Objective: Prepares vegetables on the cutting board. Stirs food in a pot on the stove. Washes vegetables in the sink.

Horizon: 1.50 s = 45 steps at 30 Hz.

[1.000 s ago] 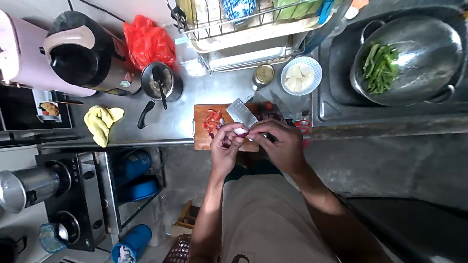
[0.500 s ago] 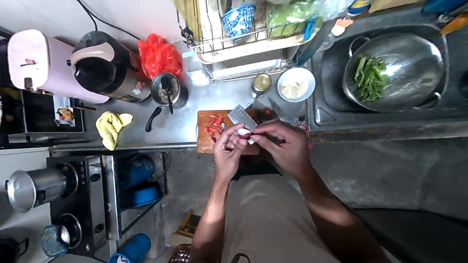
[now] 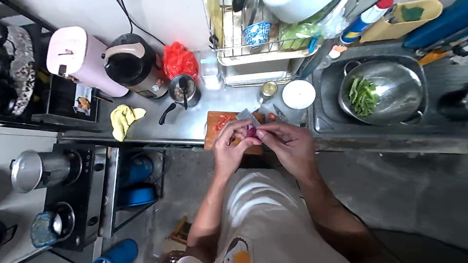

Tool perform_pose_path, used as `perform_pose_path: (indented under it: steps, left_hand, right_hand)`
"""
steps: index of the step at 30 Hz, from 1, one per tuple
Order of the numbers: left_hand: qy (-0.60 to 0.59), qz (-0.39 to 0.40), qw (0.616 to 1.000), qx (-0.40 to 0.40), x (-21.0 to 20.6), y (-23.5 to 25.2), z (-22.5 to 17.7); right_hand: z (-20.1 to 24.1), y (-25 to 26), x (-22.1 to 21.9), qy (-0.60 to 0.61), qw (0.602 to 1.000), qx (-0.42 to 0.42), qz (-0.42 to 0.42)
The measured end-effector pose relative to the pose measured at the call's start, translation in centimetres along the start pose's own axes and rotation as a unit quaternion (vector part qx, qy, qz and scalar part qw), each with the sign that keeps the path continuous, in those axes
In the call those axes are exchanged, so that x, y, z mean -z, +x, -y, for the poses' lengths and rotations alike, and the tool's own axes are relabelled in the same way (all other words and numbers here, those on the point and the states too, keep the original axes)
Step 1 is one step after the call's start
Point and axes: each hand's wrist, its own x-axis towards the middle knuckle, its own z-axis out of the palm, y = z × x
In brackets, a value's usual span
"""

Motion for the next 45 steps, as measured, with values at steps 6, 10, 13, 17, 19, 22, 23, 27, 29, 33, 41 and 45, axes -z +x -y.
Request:
perform_pose_path:
  steps: [6, 10, 13, 17, 19, 22, 23, 27, 29, 33, 41, 45]
  left_hand:
    - [0.012, 0.007, 1.0, -0.009, 2.3, 0.1, -1.6]
    - [0.046, 0.015, 0.999, -0.009, 4.2, 0.4, -2.5]
    - [0.074, 0.024, 0.997, 0.005, 5.5, 0.6, -3.3]
    - [0.097, 0.037, 0.995, 0.006, 7.1, 0.8, -4.0]
    - [0.111, 0.041, 0.993, 0.0, 7.8, 0.9, -4.2]
    - [0.126, 0.044, 0.991, -0.006, 8.8, 1.1, -4.4]
    - [0.131, 0.045, 0.99, -0.009, 9.1, 1.1, -4.5]
    - [0.152, 0.056, 0.987, -0.014, 10.2, 1.3, -4.7]
    - [0.153, 0.058, 0.986, -0.014, 10.6, 1.4, -4.8]
    - [0.152, 0.059, 0.987, -0.016, 11.1, 1.6, -4.5]
    - [0.15, 0.062, 0.987, -0.008, 11.8, 2.0, -4.2]
    - [0.158, 0.063, 0.985, -0.009, 11.9, 2.1, -4.2]
  right_hand:
    - [2.4, -0.6, -2.2, -0.049, 0.996, 0.067, -0.038]
    - [3.4, -0.6, -3.7, -0.069, 0.993, 0.085, -0.047]
    - [4.0, -0.6, -4.7, -0.091, 0.99, 0.093, -0.048]
    - [4.6, -0.5, -5.9, -0.104, 0.99, 0.089, -0.044]
    - [4.8, -0.4, -6.5, -0.101, 0.99, 0.084, -0.044]
    - [4.9, -0.3, -7.4, -0.1, 0.99, 0.087, -0.044]
    - [4.9, -0.2, -7.6, -0.099, 0.99, 0.087, -0.043]
    - [5.1, 0.0, -8.6, -0.098, 0.991, 0.079, -0.04]
    - [5.1, 0.1, -8.9, -0.096, 0.992, 0.075, -0.041]
    - [5.3, 0.2, -9.4, -0.097, 0.992, 0.067, -0.039]
    - [5.2, 0.5, -10.0, -0.103, 0.992, 0.063, -0.033]
    - [5.1, 0.7, -10.1, -0.099, 0.993, 0.063, -0.031]
